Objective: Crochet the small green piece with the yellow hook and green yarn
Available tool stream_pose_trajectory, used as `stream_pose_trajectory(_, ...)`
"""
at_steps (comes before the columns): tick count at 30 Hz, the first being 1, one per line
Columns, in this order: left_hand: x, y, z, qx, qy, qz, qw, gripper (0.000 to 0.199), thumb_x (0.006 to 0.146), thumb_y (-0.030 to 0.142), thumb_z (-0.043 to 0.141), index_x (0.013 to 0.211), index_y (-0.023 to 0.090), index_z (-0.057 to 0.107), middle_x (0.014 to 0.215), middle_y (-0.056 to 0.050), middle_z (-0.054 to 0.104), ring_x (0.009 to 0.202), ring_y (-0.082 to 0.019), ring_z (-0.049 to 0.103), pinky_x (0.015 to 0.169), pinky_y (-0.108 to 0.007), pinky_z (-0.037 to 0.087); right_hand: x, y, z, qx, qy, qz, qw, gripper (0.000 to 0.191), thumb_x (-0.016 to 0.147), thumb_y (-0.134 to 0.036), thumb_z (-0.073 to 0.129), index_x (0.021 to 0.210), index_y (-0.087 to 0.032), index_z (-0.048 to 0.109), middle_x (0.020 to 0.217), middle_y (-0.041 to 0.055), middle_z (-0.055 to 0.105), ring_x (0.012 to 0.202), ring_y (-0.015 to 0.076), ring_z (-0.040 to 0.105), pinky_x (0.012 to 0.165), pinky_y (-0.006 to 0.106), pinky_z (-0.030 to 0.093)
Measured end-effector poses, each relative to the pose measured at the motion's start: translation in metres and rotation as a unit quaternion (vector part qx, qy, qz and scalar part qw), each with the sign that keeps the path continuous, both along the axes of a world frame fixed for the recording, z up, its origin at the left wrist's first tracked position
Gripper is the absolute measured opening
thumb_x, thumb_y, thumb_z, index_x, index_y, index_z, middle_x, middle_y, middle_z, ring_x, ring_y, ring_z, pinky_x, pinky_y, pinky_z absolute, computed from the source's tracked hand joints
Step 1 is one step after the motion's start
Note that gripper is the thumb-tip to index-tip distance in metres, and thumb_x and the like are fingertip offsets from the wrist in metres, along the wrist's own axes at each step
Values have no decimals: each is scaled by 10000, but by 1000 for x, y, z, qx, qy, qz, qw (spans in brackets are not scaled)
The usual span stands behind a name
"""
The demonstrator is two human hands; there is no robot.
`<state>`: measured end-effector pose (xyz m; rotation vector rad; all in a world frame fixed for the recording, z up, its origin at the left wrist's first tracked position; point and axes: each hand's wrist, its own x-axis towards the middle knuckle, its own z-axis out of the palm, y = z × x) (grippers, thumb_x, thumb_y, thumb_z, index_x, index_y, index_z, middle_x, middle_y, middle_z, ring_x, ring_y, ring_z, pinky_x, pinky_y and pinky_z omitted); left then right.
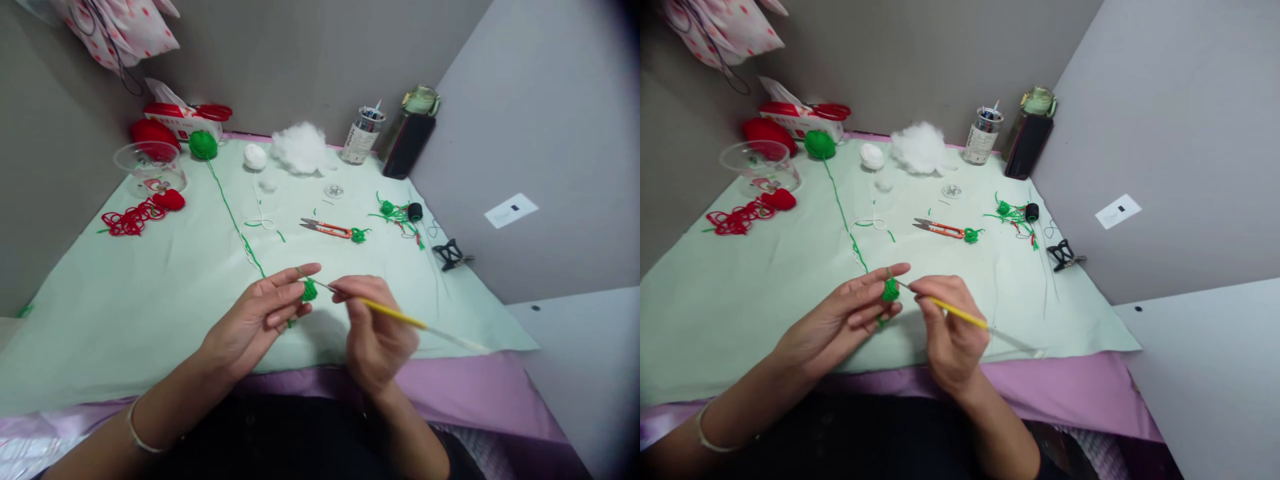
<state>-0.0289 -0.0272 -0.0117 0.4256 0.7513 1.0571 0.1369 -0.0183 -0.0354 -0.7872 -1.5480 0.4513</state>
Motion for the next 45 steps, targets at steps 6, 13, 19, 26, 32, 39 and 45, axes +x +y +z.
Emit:
stream_pose_trajectory(6,4,-3,2,80,89,45,992,287,832,252,911,1112,309,879,877,15,744,789,-91,592,843,-198,485,-2,5,7,-124,93,93,984,158,1042,-267,650,1008,-240,803,919,48,788,809,185,722,701,334,608)
stream_pose_trajectory(13,1,-5,1,108,169,56,978,248,857,308,885,1104,330,882,934,-8,708,934,-161,583,843,-250,467,3,10,-1,-203,171,135,955,181,1059,-340,637,1014,-227,771,906,38,798,732,148,712,694,300,619)
stream_pose_trajectory(19,-1,-6,-1,133,215,75,965,257,859,275,876,1112,318,877,873,0,654,871,-158,552,809,-257,446,4,3,7,-147,88,92,981,185,1092,-253,554,1057,-228,735,937,35,811,739,149,745,700,304,640)
stream_pose_trajectory(26,4,-9,0,90,169,77,978,460,831,289,915,1279,289,811,810,26,669,723,-120,544,804,-255,476,0,-7,-7,106,-176,-41,978,332,1004,-112,649,1272,-284,742,1111,95,798,989,239,775,777,379,669)
stream_pose_trajectory(32,0,-2,6,25,56,35,998,388,842,247,888,1225,213,842,611,85,531,542,-68,359,889,-270,518,2,0,4,-57,45,39,997,225,1066,-186,565,1098,-257,776,887,43,754,762,184,710,660,340,613)
stream_pose_trajectory(39,6,-4,2,100,108,56,988,328,840,238,907,1160,288,859,907,2,770,938,-149,671,910,-245,495,-4,3,5,-58,20,68,996,219,1043,-159,622,1130,-272,787,969,37,797,863,186,757,733,337,647)
stream_pose_trajectory(45,5,0,1,8,22,13,1000,346,820,280,920,1149,191,861,643,78,562,508,-34,334,839,-263,534,0,-4,-5,48,-100,-15,994,356,994,-122,676,1283,-306,771,1130,75,797,974,239,770,779,387,667)
